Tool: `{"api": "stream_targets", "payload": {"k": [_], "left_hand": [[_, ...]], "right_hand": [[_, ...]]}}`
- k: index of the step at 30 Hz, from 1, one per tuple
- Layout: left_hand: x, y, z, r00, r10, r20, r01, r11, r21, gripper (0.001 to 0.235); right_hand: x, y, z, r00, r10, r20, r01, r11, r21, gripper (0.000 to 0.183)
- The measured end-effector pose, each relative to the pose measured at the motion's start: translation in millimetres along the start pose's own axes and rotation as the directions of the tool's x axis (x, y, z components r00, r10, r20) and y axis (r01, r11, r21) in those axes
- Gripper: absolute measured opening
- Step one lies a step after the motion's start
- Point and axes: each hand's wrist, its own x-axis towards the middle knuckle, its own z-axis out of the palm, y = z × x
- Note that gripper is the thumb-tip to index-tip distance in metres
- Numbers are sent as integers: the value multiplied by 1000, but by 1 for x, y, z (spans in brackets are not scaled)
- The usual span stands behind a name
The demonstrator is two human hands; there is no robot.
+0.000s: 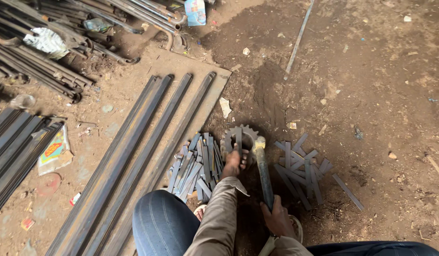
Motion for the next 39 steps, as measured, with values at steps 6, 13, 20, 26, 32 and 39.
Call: {"api": "stream_targets", "payload": {"k": [6,13,20,26,32,39], "left_hand": [[-36,12,6,987,88,135,-77,993,-87,75],[-37,13,11,986,108,125,-113,993,39,72],[-3,-6,16,808,558,-188,-258,622,739,84],[-44,2,22,725,689,2,-326,341,882,50],[-88,-4,26,686,712,149,-387,185,903,19],[-79,-39,1,454,853,258,-461,-23,887,18]], "right_hand": [[10,8,-2,1000,1,26,-1,1000,26,44],[10,12,6,999,-20,-45,24,996,81,42],[6,12,7,995,-61,-78,67,994,84,42],[3,5,7,994,-64,-90,69,996,56,42],[-2,-1,9,995,-53,-85,58,997,52,42],[3,0,9,997,81,-5,-81,995,60,42]]}}
